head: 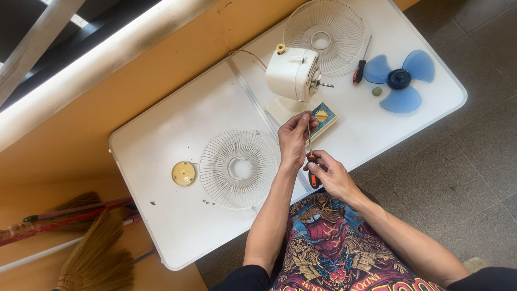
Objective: The person assembles an electric fan on a white table. They secure the base with a screwdriver, attach the motor housing, and then fit the front and rear wire cages onto the fan assembly.
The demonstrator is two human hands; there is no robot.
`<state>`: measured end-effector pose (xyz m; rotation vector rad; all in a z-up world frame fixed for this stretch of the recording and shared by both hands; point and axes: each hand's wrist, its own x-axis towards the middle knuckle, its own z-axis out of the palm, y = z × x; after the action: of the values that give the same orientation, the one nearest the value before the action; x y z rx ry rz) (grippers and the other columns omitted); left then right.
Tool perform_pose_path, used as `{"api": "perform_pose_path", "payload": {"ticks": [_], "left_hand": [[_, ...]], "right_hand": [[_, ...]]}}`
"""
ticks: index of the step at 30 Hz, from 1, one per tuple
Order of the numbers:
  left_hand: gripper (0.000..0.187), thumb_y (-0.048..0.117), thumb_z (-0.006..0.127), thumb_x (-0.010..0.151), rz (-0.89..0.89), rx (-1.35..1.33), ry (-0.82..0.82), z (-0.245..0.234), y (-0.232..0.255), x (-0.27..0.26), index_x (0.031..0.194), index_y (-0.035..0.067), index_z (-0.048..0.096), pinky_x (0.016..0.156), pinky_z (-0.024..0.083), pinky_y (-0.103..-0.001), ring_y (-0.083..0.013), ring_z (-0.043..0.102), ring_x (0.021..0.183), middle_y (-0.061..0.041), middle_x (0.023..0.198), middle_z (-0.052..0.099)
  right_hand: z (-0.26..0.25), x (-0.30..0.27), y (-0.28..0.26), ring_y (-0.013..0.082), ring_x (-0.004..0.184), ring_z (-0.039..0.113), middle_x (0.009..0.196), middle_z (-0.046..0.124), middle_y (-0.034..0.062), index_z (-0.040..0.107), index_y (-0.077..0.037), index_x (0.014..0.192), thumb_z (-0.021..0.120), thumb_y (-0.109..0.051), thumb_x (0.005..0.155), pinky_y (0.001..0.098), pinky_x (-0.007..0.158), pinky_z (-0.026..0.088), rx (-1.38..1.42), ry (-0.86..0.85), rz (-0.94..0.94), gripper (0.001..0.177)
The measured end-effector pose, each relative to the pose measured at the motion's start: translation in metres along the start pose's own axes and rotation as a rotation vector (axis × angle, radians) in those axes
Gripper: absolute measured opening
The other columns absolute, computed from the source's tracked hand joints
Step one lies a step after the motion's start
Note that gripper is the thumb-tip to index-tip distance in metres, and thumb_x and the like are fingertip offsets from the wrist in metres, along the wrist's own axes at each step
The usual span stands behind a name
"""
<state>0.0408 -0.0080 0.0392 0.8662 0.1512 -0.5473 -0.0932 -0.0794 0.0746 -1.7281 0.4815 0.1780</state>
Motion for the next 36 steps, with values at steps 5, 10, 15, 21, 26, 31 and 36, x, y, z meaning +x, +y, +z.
{"api": "perform_pose_path", "payload": {"ticks": [5, 10, 15, 21, 26, 31, 36], "left_hand": [[0.035, 0.017, 0.071, 0.098, 0.04, 0.054, -0.025, 0.0, 0.006, 0.003, 0.119, -0.011, 0.069, 0.082, 0.06, -0.03, -0.0179, 0.071, 0.085, -0.013, 0.099, 0.073], [0.035, 0.017, 0.07, 0.098, 0.037, 0.124, -0.023, -0.002, 0.018, 0.011, 0.12, -0.01, 0.069, 0.084, 0.06, -0.03, -0.017, 0.071, 0.085, -0.014, 0.1, 0.074], [0.032, 0.017, 0.067, 0.099, 0.028, 0.251, -0.046, -0.008, 0.023, 0.018, 0.118, -0.009, 0.07, 0.082, 0.06, -0.029, -0.0164, 0.071, 0.083, -0.013, 0.098, 0.075], [0.03, 0.015, 0.068, 0.098, -0.005, 0.294, -0.015, -0.026, 0.007, 0.029, 0.115, -0.01, 0.072, 0.076, 0.059, -0.03, -0.0171, 0.071, 0.079, -0.014, 0.093, 0.075], [0.03, 0.015, 0.068, 0.097, 0.0, 0.306, 0.001, -0.032, 0.0, 0.045, 0.114, -0.009, 0.072, 0.074, 0.058, -0.028, -0.0165, 0.07, 0.078, -0.014, 0.094, 0.075], [0.03, 0.016, 0.068, 0.098, 0.023, 0.37, -0.073, -0.031, 0.012, 0.056, 0.115, -0.008, 0.073, 0.068, 0.055, -0.026, -0.0144, 0.066, 0.074, -0.012, 0.094, 0.076], [0.03, 0.016, 0.067, 0.098, 0.03, 0.415, -0.111, -0.035, 0.018, 0.061, 0.116, -0.007, 0.073, 0.066, 0.054, -0.026, -0.0134, 0.063, 0.071, -0.011, 0.093, 0.077]], "right_hand": [[0.007, 0.007, -0.002, 0.0163, 0.099, 0.071, 0.105, 0.076, 0.0108, 0.057, -0.001, 0.131, 0.057, -0.027, 0.101, 0.0308, 0.085, 0.056, 0.154, -0.071, -0.008, 0.04], [0.013, 0.014, -0.007, 0.0164, 0.098, 0.071, 0.105, 0.075, 0.0125, 0.055, 0.001, 0.131, 0.057, -0.028, 0.102, 0.031, 0.084, 0.057, 0.226, -0.106, -0.053, 0.041], [0.019, 0.02, -0.01, 0.0165, 0.096, 0.07, 0.104, 0.075, 0.0153, 0.053, 0.002, 0.133, 0.056, -0.028, 0.102, 0.0313, 0.077, 0.06, 0.284, -0.131, -0.029, 0.043], [0.029, 0.03, -0.002, 0.0194, 0.088, 0.071, 0.106, 0.072, 0.0163, 0.05, 0.002, 0.135, 0.056, -0.026, 0.1, 0.0342, 0.062, 0.064, 0.346, -0.135, 0.114, 0.046], [0.033, 0.043, 0.004, 0.0193, 0.085, 0.07, 0.105, 0.07, 0.0155, 0.048, 0.004, 0.135, 0.056, -0.024, 0.101, 0.0351, 0.062, 0.062, 0.334, -0.114, 0.092, 0.044], [0.038, 0.056, 0.004, 0.0176, 0.086, 0.069, 0.103, 0.068, 0.0147, 0.047, 0.004, 0.133, 0.054, -0.022, 0.103, 0.035, 0.066, 0.063, 0.414, -0.13, 0.019, 0.04], [0.047, 0.062, 0.007, 0.0199, 0.087, 0.07, 0.104, 0.068, 0.0137, 0.045, 0.003, 0.134, 0.053, -0.021, 0.105, 0.0354, 0.069, 0.063, 0.47, -0.137, 0.023, 0.039]]}}
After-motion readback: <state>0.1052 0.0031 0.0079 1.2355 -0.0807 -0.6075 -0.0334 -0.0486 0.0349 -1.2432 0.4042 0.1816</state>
